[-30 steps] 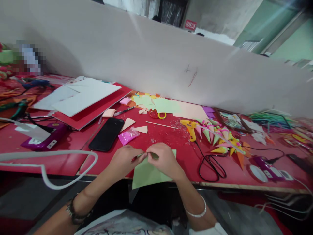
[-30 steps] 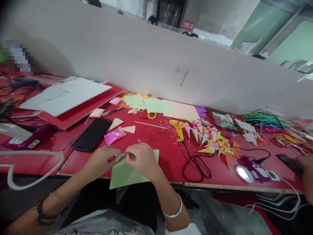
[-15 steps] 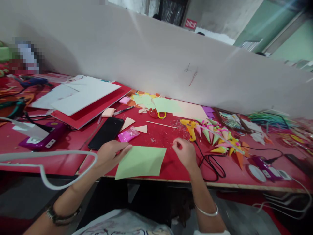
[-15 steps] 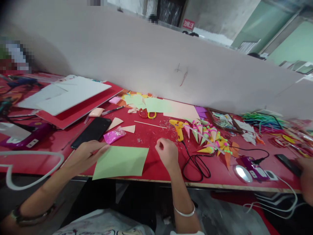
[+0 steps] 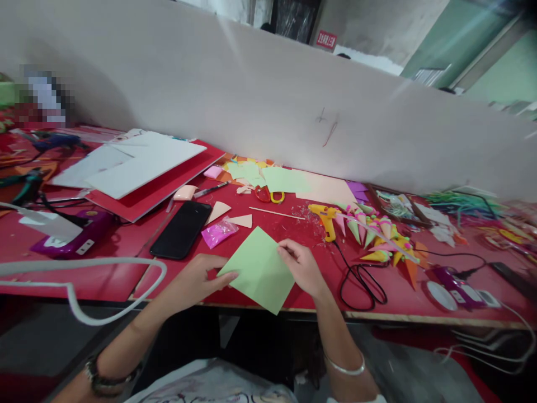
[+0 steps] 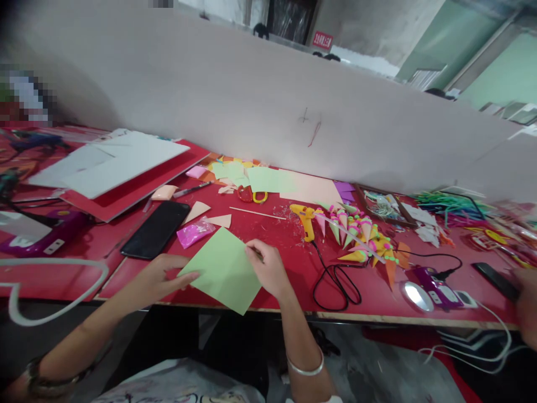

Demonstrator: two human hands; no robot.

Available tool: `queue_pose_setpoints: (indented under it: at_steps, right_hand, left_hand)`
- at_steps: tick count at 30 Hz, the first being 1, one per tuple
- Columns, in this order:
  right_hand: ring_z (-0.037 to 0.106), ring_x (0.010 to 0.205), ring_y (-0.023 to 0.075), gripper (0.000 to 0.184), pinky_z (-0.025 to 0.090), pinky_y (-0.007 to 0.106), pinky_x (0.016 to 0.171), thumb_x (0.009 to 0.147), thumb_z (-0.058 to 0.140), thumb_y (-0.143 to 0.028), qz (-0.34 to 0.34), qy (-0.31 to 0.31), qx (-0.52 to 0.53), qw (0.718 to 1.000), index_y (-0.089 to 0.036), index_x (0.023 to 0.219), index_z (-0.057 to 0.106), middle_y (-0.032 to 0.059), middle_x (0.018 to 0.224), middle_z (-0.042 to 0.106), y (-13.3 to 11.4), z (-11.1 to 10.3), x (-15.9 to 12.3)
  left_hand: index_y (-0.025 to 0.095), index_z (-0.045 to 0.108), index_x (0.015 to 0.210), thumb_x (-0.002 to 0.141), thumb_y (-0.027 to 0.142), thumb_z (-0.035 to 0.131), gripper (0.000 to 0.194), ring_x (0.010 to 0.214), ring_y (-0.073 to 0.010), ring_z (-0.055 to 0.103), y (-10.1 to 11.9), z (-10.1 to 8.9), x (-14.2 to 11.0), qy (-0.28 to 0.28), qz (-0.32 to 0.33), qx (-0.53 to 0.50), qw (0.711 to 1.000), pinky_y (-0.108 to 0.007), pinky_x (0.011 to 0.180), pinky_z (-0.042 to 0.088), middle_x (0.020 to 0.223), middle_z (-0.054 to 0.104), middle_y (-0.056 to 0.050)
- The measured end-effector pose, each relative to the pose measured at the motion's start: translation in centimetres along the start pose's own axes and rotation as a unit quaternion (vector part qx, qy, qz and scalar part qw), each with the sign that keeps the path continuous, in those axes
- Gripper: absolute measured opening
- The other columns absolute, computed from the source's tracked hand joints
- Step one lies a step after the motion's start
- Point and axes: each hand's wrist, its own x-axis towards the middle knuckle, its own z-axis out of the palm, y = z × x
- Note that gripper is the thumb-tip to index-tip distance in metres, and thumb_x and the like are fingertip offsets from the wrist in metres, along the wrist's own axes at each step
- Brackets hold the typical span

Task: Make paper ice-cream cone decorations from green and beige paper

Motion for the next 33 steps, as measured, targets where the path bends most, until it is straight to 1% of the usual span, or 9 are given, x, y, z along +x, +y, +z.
queue_pose_setpoints:
  at_steps: [2, 4, 5, 7, 8, 10, 15, 23, 33]
  right_hand:
    - [0.051, 0.080, 0.0148, 0.015, 0.042, 0.028, 0.072, 0.082, 0.039, -0.027, -0.012, 0.082, -0.032, 0.996, -0.018, 0.089, 0.049, 0.0036, 0.084, 0.054, 0.0, 0.7, 0.1]
    - [0.046, 0.095, 0.0191, 0.021, 0.038, 0.035, 0.083, 0.076, 0.048, -0.027, -0.036, 0.174, -0.076, 0.981, -0.018, 0.094, 0.045, 0.0083, 0.098, 0.048, -0.7, 1.7, -0.1]
    - [0.043, 0.099, 0.0207, 0.025, 0.037, 0.037, 0.084, 0.073, 0.053, -0.028, -0.050, 0.186, -0.085, 0.978, -0.019, 0.094, 0.044, 0.0098, 0.102, 0.045, -1.2, 2.2, -0.2]
    - [0.043, 0.095, 0.0199, 0.030, 0.040, 0.034, 0.079, 0.068, 0.058, -0.031, -0.079, 0.112, -0.059, 0.989, -0.020, 0.091, 0.043, 0.0085, 0.099, 0.043, -2.3, 3.1, -0.6]
    - [0.045, 0.088, 0.0179, 0.032, 0.041, 0.032, 0.075, 0.066, 0.060, -0.032, -0.088, 0.060, -0.039, 0.994, -0.021, 0.090, 0.042, 0.0066, 0.096, 0.043, -2.8, 3.4, -0.7]
    - [0.045, 0.078, 0.0145, 0.036, 0.042, 0.028, 0.068, 0.063, 0.063, -0.034, -0.091, 0.002, -0.004, 0.996, -0.021, 0.088, 0.040, 0.0031, 0.089, 0.043, -3.5, 3.9, -0.9]
    - [0.044, 0.076, 0.0126, 0.035, 0.041, 0.026, 0.068, 0.063, 0.063, -0.030, -0.086, -0.023, 0.058, 0.994, -0.021, 0.085, 0.037, 0.0009, 0.086, 0.043, -3.9, 3.4, -0.8]
    - [0.047, 0.082, 0.0145, 0.041, 0.041, 0.028, 0.073, 0.059, 0.069, -0.030, -0.080, -0.061, 0.135, 0.986, -0.021, 0.084, 0.039, 0.0023, 0.092, 0.046, -4.0, 2.6, -0.9]
    - [0.047, 0.080, 0.0134, 0.026, 0.041, 0.026, 0.071, 0.066, 0.062, -0.024, -0.079, -0.079, 0.215, 0.970, -0.021, 0.084, 0.044, 0.0022, 0.089, 0.044, -3.5, 2.5, -1.1]
  left_hand:
    - [0.012, 0.054, 0.058, 0.080, 0.035, 0.042, 0.034, 0.051, -0.0080, 0.045, -0.1, 0.3, 0.0, 0.002, -0.015, 0.013, 1.000, -0.018, 0.051, 0.035, 0.052, 0.052, 0.003]
    - [0.012, 0.055, 0.062, 0.080, 0.034, 0.042, 0.031, 0.054, -0.0091, 0.048, 0.2, 0.6, 0.3, 0.047, -0.023, 0.034, 0.998, -0.018, 0.053, 0.036, 0.056, 0.055, 0.001]
    - [0.012, 0.055, 0.065, 0.080, 0.033, 0.043, 0.028, 0.056, -0.0098, 0.049, 0.4, 0.8, 0.5, 0.076, -0.022, 0.042, 0.996, -0.019, 0.054, 0.037, 0.059, 0.056, 0.000]
    - [0.013, 0.057, 0.071, 0.080, 0.031, 0.043, 0.024, 0.061, -0.0113, 0.051, 1.0, 1.1, 0.9, 0.112, -0.005, 0.041, 0.993, -0.020, 0.057, 0.040, 0.065, 0.059, -0.001]
    - [0.013, 0.057, 0.073, 0.080, 0.029, 0.043, 0.023, 0.063, -0.0120, 0.052, 1.2, 1.2, 1.1, 0.118, 0.014, 0.034, 0.992, -0.021, 0.059, 0.041, 0.067, 0.059, -0.002]
    - [0.014, 0.057, 0.074, 0.080, 0.027, 0.044, 0.020, 0.069, -0.0132, 0.053, 1.4, 1.5, 1.5, 0.111, 0.062, 0.012, 0.992, -0.022, 0.062, 0.042, 0.071, 0.059, -0.003]
    - [0.016, 0.057, 0.076, 0.077, 0.035, 0.049, 0.021, 0.079, -0.0164, 0.053, 1.2, 1.6, 2.1, 0.076, 0.138, -0.080, 0.984, -0.026, 0.067, 0.044, 0.081, 0.058, -0.006]
    - [0.015, 0.054, 0.075, 0.072, 0.047, 0.053, 0.032, 0.079, -0.0174, 0.051, 1.6, 1.2, 2.6, 0.001, 0.135, -0.186, 0.973, -0.030, 0.074, 0.042, 0.076, 0.054, -0.004]
    - [0.017, 0.059, 0.083, 0.069, 0.039, 0.059, 0.026, 0.081, -0.0179, 0.053, 0.8, 1.7, 2.4, 0.008, 0.173, -0.262, 0.949, -0.027, 0.073, 0.043, 0.083, 0.057, -0.005]
